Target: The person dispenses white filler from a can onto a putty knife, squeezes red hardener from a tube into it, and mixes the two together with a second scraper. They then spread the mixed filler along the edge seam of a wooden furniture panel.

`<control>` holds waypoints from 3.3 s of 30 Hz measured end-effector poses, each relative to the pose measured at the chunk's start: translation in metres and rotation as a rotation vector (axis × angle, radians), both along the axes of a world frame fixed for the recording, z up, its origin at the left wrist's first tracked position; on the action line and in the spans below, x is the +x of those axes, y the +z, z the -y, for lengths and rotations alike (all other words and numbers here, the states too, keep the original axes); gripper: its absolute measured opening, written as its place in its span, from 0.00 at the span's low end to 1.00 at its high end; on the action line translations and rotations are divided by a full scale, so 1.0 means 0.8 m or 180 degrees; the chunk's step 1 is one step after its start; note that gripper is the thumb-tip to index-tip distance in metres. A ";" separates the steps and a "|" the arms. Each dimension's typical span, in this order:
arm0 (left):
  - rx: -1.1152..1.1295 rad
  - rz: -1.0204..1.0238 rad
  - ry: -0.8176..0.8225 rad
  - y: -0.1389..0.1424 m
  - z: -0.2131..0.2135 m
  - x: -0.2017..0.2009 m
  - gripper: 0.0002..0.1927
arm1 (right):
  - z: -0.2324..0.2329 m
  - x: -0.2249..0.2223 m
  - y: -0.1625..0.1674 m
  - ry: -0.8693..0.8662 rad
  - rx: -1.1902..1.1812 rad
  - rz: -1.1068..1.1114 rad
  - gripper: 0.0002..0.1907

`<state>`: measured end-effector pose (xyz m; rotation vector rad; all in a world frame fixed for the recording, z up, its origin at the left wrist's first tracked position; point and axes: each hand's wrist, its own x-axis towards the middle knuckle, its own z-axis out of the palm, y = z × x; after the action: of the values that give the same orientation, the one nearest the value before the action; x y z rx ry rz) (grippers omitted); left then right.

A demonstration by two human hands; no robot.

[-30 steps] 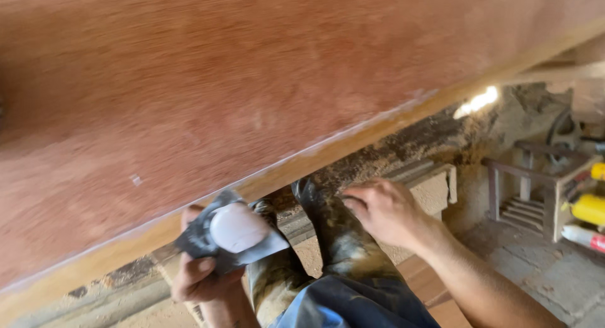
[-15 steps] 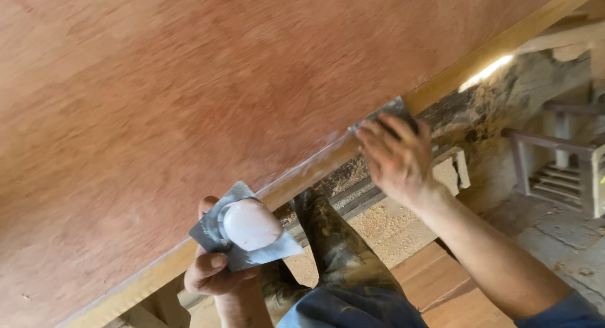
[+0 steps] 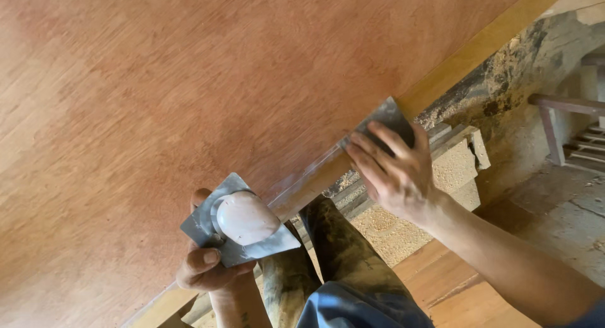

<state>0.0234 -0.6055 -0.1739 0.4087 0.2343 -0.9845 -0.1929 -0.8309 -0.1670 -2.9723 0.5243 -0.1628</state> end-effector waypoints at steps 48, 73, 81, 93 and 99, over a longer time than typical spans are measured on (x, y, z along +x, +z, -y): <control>-0.0264 -0.0215 -0.0799 0.020 0.110 0.096 0.26 | 0.084 0.036 0.067 0.0025 0.0132 -0.0686 0.14; 0.0137 -0.0023 -0.0415 0.013 0.309 -0.084 0.26 | 0.239 -0.101 0.014 -0.0137 0.0172 -0.0396 0.19; 0.0461 -0.0019 -0.0603 0.027 0.338 -0.102 0.28 | 0.285 -0.090 0.056 0.0161 0.0055 -0.0726 0.21; 0.0290 0.0628 -0.1684 0.041 0.374 -0.055 0.30 | 0.266 -0.019 0.191 0.0214 0.1029 0.0144 0.10; 0.0210 0.0259 -0.1829 0.054 0.381 -0.044 0.29 | 0.256 -0.003 0.178 0.0317 0.0877 0.0256 0.09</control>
<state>-0.0120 -0.9102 -0.1304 0.5924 0.0730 -1.5219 -0.1956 -1.0361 -0.0245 -2.7030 0.3557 -0.1837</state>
